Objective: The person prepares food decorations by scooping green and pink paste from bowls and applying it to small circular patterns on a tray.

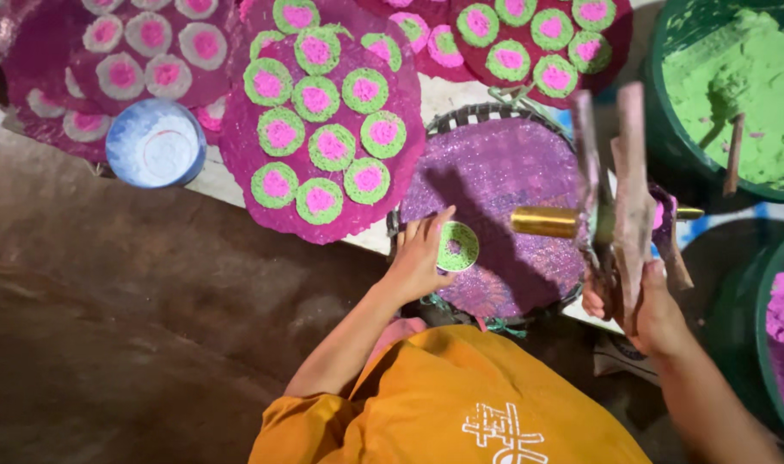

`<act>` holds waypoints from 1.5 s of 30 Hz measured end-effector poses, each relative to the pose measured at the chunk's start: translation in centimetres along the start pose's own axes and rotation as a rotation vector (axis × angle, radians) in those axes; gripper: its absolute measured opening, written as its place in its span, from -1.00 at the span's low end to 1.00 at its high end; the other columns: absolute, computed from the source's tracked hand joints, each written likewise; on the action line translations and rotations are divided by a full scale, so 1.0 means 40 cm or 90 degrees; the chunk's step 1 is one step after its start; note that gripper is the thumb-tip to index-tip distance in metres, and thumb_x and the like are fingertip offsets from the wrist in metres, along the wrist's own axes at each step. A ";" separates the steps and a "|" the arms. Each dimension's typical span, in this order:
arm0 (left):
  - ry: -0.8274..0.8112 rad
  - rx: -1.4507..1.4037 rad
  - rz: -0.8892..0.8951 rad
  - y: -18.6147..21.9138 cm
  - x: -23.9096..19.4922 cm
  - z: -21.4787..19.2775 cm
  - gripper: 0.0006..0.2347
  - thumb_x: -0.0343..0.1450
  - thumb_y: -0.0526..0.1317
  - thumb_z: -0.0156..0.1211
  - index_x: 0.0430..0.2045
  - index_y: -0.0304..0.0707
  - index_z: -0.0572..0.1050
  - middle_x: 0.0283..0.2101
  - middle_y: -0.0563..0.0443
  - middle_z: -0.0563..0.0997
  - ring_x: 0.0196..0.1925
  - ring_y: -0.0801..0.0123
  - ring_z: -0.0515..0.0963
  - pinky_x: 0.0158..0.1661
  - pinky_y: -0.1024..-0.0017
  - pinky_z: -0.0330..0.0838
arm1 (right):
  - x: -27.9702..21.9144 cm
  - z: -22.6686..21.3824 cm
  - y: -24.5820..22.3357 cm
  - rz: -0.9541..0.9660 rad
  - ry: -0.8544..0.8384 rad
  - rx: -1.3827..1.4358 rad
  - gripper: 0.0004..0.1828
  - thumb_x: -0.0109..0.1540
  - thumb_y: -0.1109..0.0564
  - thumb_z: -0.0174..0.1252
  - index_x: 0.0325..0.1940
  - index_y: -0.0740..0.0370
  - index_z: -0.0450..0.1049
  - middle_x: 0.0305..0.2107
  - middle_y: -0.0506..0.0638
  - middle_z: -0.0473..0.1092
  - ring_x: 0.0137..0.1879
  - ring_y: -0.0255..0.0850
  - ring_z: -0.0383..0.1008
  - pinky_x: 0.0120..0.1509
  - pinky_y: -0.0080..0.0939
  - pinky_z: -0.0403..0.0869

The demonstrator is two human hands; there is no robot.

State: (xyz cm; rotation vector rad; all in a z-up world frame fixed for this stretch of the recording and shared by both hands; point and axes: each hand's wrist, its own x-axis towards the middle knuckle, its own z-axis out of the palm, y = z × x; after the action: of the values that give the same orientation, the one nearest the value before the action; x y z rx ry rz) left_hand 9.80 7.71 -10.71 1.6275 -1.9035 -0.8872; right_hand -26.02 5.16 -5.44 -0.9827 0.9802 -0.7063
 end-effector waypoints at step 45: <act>0.401 -1.496 -0.025 -0.101 0.346 -0.072 -0.56 0.52 0.24 -0.23 -0.68 0.05 0.26 -0.67 0.28 0.26 -0.59 0.49 0.26 -0.31 0.35 0.25 | 0.421 0.263 -0.207 0.111 -0.112 -0.874 -0.12 0.38 -0.43 -0.31 -0.40 0.37 0.58 -0.58 0.32 0.48 -0.35 0.16 0.57 -0.08 0.15 0.46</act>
State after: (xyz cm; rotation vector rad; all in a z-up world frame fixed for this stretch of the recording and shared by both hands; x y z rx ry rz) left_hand 12.11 -6.72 -12.46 0.1684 0.2586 -1.2975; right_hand -10.10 -8.76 -1.44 -2.0428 1.3570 0.3368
